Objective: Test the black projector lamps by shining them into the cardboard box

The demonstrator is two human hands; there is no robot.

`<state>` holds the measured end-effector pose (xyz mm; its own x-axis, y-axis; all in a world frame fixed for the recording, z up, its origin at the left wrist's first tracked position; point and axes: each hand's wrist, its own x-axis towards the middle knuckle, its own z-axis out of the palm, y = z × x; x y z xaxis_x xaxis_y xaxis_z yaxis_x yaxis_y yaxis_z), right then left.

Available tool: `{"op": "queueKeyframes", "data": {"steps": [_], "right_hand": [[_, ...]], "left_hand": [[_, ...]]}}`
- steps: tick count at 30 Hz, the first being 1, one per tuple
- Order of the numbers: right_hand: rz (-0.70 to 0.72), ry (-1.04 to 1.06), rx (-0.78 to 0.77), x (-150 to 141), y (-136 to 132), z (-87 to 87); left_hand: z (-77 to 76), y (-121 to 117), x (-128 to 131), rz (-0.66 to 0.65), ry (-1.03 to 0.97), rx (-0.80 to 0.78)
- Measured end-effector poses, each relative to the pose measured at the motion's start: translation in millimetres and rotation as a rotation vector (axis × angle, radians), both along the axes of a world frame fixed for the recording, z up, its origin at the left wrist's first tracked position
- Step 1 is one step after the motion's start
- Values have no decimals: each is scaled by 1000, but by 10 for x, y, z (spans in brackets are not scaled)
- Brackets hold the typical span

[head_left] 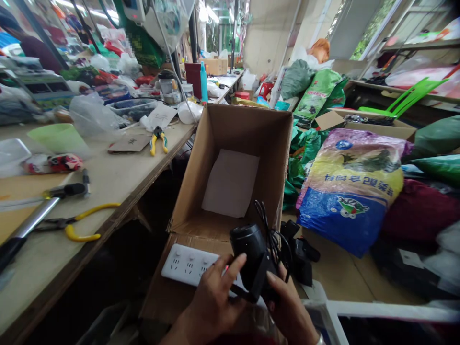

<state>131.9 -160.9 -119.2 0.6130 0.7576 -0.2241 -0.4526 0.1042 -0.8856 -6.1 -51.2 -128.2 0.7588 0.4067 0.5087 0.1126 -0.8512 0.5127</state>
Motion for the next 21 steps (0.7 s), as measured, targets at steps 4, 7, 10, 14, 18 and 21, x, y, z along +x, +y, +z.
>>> {"op": "queueKeyframes", "data": {"steps": [4, 7, 10, 14, 18, 21], "right_hand": [[75, -5, 42, 44, -61, -180], [143, 68, 96, 84, -113, -309], [164, 69, 127, 168, -175, -336], [137, 48, 102, 304, -251, -268], [140, 84, 80, 325, -260, -214], [127, 100, 82, 250, -231, -220]], "left_hand": [[130, 1, 23, -35, 14, -59], [175, 51, 9, -152, -51, -30], [257, 92, -25, -156, -171, -13], [399, 101, -35, -167, -255, 22], [426, 98, -3, -185, -268, -35], [362, 118, 5, -122, -242, -129]]}}
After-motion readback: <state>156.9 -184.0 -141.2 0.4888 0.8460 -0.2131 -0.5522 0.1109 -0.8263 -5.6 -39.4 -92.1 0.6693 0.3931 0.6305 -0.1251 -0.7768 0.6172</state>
